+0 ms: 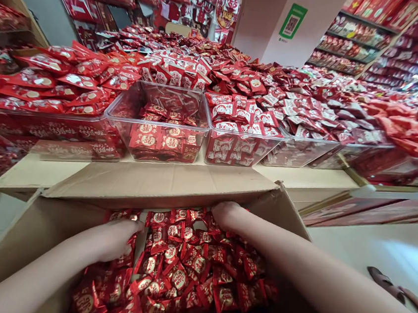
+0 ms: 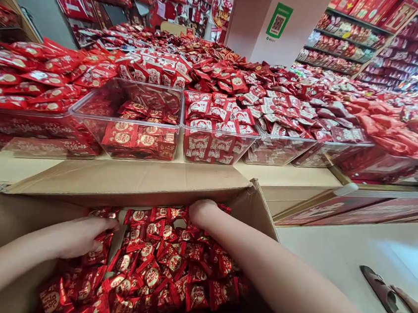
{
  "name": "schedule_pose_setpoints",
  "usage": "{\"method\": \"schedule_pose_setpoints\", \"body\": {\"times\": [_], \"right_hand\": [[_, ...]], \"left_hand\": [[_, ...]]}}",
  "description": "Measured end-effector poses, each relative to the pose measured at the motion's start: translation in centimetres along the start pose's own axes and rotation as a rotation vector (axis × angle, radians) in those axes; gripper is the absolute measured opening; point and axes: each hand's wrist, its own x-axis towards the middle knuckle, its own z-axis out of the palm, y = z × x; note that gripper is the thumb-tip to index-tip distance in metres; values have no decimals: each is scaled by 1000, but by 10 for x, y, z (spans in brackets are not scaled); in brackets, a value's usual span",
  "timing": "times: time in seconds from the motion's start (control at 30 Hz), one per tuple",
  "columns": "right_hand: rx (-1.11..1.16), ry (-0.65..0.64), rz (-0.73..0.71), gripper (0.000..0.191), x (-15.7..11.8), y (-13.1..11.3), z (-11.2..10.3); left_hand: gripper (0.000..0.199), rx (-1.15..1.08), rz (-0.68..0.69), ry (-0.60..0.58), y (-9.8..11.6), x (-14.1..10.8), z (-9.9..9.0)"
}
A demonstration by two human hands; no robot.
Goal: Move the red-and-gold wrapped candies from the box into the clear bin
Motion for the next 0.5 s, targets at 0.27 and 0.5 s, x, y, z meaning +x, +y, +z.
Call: {"method": "schedule_pose_setpoints", "body": {"times": [0.27,0.5], "right_hand": [[-119,-101,56,95,7,-4,15],[-82,-197,-145,86,-20,-40,9]], "left_hand": [[55,28,-49,-35,-10,10,8],[48,40,-23,-21,-8,20,24]]}}
